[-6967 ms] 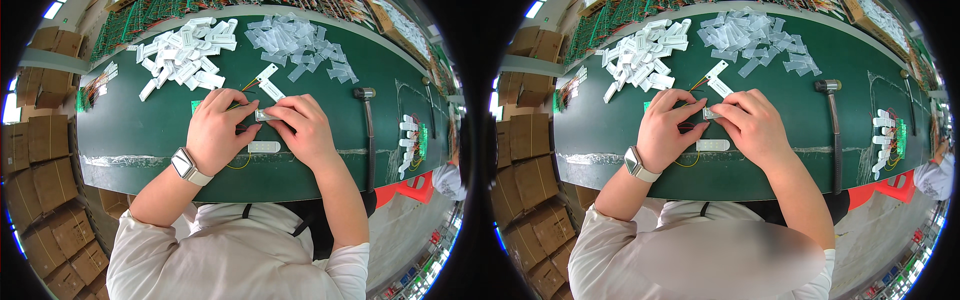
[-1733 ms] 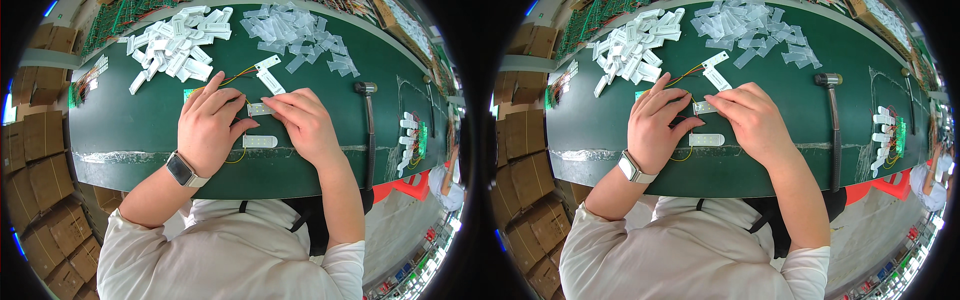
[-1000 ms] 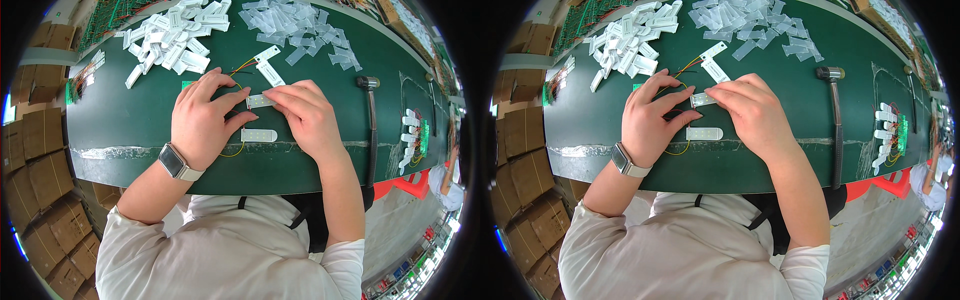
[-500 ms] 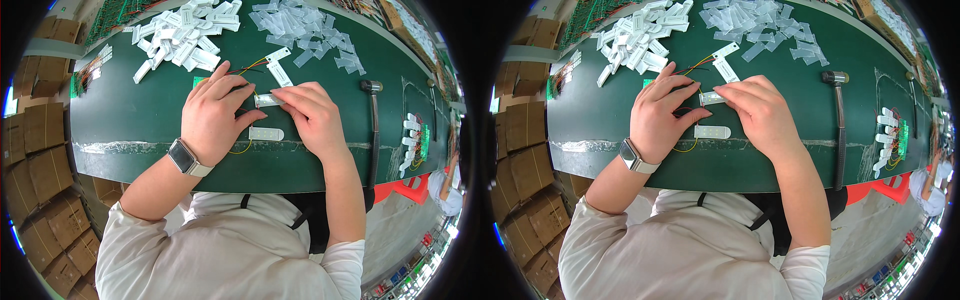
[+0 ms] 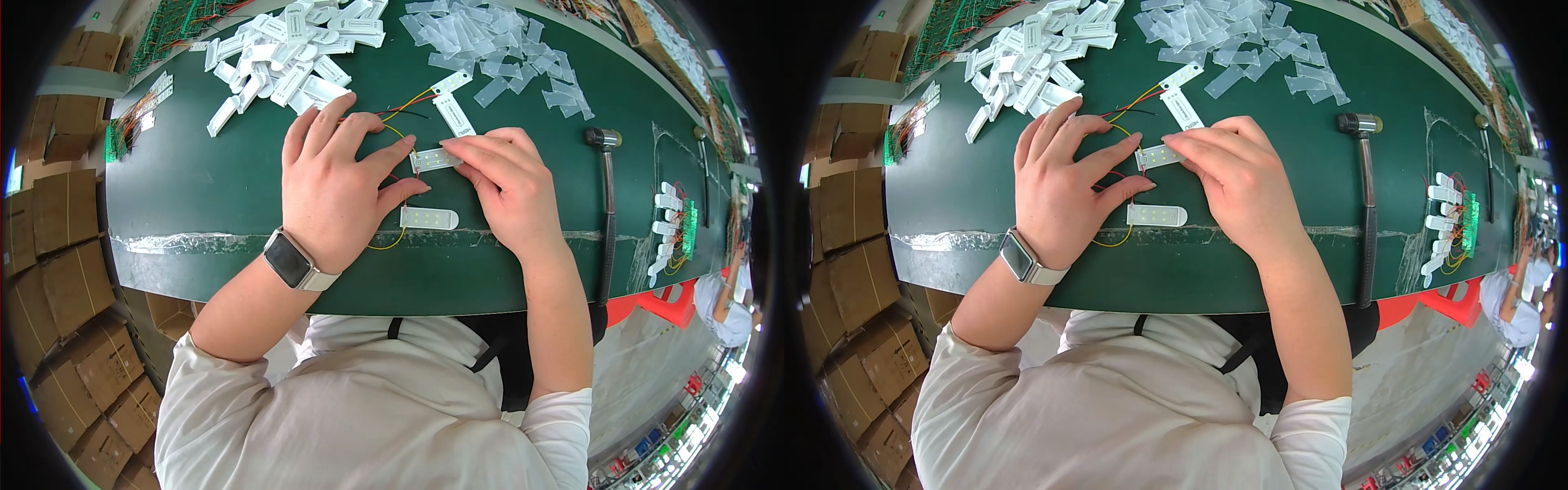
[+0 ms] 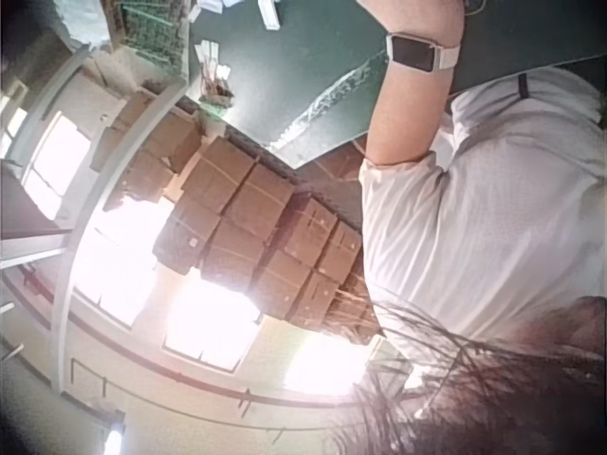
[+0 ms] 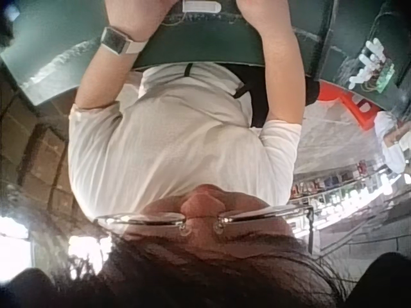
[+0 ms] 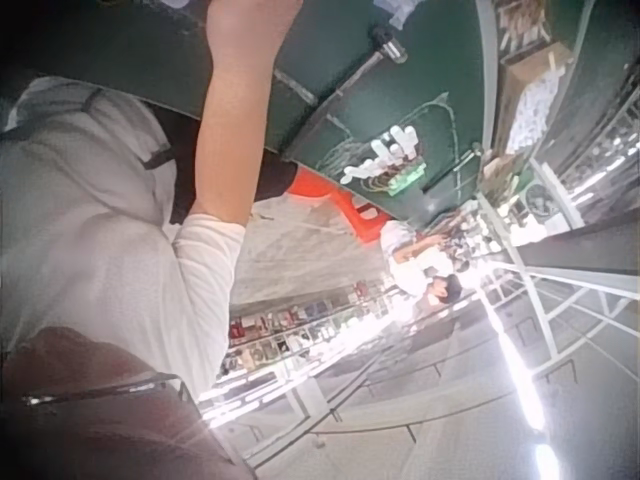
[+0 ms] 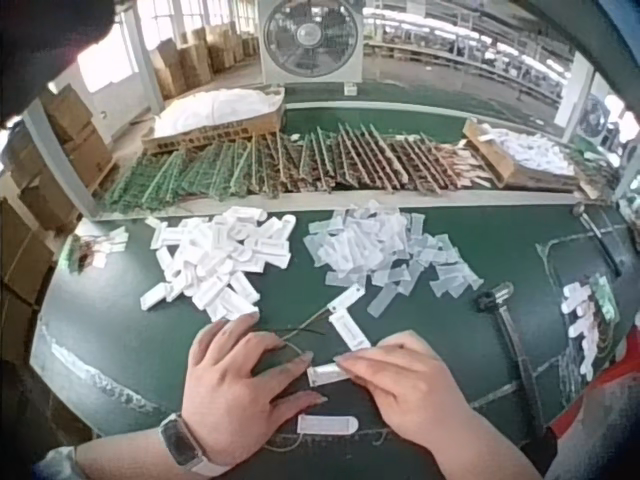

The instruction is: Manually assemble and secure small plastic covers onto LED components using a hammer.

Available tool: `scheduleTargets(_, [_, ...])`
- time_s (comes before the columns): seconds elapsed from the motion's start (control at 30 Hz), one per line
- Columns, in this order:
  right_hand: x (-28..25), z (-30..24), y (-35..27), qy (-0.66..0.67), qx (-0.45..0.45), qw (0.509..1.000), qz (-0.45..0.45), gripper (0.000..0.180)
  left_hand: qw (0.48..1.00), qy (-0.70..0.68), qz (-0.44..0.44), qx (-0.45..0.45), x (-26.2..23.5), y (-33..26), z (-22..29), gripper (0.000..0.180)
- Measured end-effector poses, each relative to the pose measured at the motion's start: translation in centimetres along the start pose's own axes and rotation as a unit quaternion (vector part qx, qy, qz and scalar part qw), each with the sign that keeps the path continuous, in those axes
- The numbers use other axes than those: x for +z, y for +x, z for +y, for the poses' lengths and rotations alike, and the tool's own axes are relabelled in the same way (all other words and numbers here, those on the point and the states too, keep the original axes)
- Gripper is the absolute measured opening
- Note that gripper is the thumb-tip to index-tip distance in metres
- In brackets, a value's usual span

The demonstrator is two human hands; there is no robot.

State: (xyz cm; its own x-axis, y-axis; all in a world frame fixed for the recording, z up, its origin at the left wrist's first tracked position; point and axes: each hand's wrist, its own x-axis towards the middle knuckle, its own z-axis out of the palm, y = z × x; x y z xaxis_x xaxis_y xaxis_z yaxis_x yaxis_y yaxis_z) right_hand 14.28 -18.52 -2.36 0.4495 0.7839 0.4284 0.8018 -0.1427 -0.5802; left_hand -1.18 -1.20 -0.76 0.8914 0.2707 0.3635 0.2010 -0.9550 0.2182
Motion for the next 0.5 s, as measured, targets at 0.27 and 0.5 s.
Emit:
scheduleTargets(0.27, [0.21, 0.04, -0.16, -0.009, -0.011, 1.0, 0.001, 0.033, 0.999, 0.027, -0.003, -0.02, -0.05, -0.25, 0.31, 0.05])
scheduleTargets(0.5, [0.13, -0.02, -0.08, -0.007, -0.032, 0.999, -0.004, 0.027, 1.0, -0.021, 0.008, 0.01, 0.06, 0.34, 0.1, 0.052])
